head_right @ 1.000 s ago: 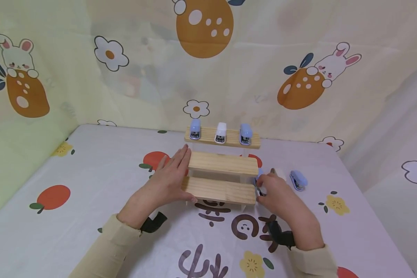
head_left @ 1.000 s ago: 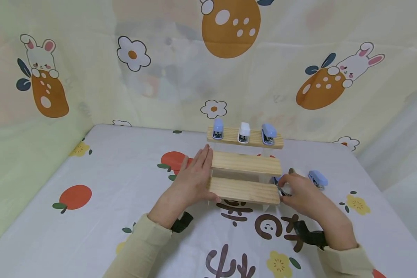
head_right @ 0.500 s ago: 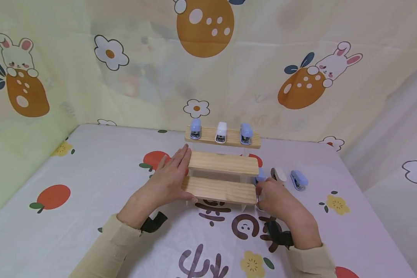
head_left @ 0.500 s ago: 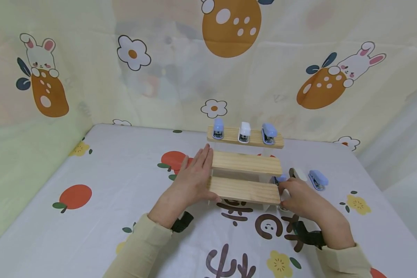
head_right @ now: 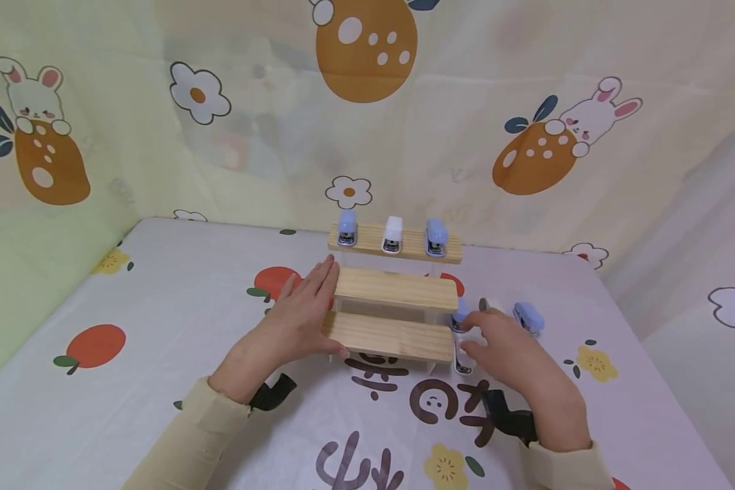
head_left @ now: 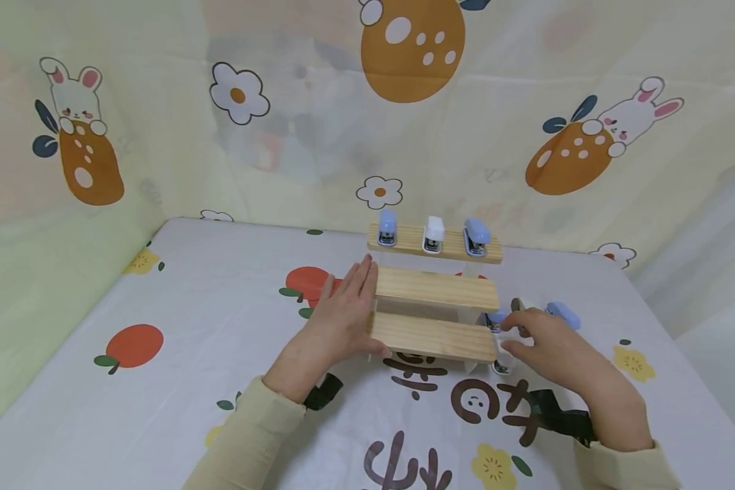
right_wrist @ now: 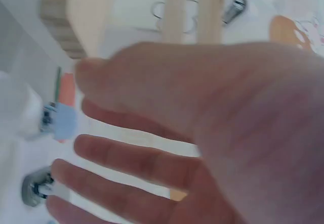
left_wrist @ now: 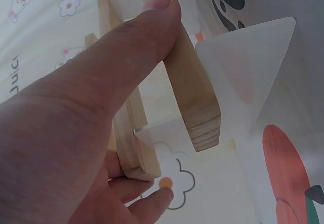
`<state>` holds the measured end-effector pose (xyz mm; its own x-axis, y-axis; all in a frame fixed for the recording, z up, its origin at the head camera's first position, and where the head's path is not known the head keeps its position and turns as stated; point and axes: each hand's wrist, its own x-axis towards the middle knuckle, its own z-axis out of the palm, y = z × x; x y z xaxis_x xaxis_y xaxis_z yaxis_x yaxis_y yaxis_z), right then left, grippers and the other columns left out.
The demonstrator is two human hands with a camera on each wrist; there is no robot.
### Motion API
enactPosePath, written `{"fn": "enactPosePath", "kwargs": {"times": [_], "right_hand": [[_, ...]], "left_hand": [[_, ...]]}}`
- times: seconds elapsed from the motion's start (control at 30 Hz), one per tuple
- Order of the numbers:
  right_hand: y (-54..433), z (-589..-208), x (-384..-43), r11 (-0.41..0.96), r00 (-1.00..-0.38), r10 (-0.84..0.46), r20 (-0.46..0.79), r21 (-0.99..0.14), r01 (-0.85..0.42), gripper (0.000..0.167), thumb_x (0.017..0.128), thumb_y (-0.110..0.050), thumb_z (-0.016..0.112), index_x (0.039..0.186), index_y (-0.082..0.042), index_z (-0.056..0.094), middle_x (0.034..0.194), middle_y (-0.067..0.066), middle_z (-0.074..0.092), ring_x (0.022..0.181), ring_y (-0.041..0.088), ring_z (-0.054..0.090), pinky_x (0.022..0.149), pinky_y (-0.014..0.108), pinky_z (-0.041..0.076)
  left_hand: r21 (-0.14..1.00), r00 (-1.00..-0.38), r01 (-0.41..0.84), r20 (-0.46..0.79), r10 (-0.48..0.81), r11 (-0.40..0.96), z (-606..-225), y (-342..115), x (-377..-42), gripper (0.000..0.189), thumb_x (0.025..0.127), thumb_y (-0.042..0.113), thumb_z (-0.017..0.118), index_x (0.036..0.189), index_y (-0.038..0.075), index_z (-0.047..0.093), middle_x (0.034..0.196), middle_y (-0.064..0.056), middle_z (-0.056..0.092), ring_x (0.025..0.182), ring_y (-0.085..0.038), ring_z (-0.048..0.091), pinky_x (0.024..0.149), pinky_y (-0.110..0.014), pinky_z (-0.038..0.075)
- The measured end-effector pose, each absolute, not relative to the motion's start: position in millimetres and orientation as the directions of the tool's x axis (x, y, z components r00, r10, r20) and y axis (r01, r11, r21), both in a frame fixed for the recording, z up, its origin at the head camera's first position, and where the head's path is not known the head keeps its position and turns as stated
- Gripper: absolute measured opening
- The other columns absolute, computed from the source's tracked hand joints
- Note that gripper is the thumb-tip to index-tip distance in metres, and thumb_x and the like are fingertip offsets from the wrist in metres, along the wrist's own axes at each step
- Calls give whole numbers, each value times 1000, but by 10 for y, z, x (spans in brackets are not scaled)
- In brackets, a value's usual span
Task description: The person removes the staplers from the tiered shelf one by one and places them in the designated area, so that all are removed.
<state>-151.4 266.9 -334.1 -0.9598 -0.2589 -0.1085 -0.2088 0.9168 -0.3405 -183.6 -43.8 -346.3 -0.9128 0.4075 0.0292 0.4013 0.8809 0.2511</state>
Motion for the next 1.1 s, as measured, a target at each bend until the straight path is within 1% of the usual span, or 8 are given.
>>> {"fn": "enactPosePath", "kwargs": {"times": [0.13,0.27,0.37,0.53,0.63,0.83,0.97,1.1], "right_hand": [[2676,-3261,-1489,914,-971,-238,-9,-341,-220,26,93,-15,67,113,2,66,110,21,65,97,37,64,77,52,55],[2596,-3175,-1499,909,-973,-213,95,-346,-232,26,94,-14,65,115,2,66,118,25,61,99,37,62,82,56,55],[2531,-3084,-1525,903,-963,-198,184,-347,-252,27,94,-11,65,117,2,64,123,26,58,99,40,60,83,58,54],[2427,-2928,-1595,887,-908,-199,369,-327,-327,28,92,-5,66,119,2,61,128,25,54,103,42,58,82,60,53],[2365,-2870,-1654,879,-876,-203,437,-313,-360,33,91,-3,67,122,4,60,132,25,52,110,42,55,86,62,52],[2248,-2817,-1767,869,-843,-208,496,-302,-392,43,90,-3,68,130,5,54,137,26,48,123,43,49,97,63,47],[2175,-2796,-1842,865,-846,-216,487,-306,-397,49,90,-5,68,135,5,50,141,26,44,127,42,46,101,62,44],[2108,-2783,-1926,856,-844,-245,478,-302,-419,52,91,-6,68,137,5,47,143,26,41,127,42,46,103,61,44]], "left_hand": [[254,-911,404,27,412,878,-3468,-436,-1840,138,60,55,90,159,3,8,168,-10,6,155,-27,14,123,-57,16],[255,-911,405,28,412,878,-3478,-434,-1842,139,60,55,91,159,3,8,168,-11,6,155,-28,14,123,-58,16],[251,-912,403,31,408,880,-3480,-434,-1838,139,60,55,91,159,3,9,168,-11,7,155,-28,14,123,-58,17],[248,-913,403,36,407,881,-3477,-436,-1829,140,59,56,90,159,3,8,168,-11,7,155,-28,15,123,-58,17],[246,-912,404,39,407,881,-3476,-438,-1830,140,59,56,90,159,3,8,168,-11,7,155,-28,15,123,-57,17],[241,-910,409,39,412,880,-3474,-441,-1835,139,60,58,89,159,3,8,168,-11,6,155,-28,15,122,-57,18],[243,-909,412,42,415,878,-3477,-444,-1838,139,60,58,89,159,2,8,168,-11,6,155,-28,15,122,-57,18],[242,-909,412,44,414,879,-3488,-443,-1844,139,60,58,89,159,2,8,168,-11,6,155,-28,15,122,-57,19]]}}
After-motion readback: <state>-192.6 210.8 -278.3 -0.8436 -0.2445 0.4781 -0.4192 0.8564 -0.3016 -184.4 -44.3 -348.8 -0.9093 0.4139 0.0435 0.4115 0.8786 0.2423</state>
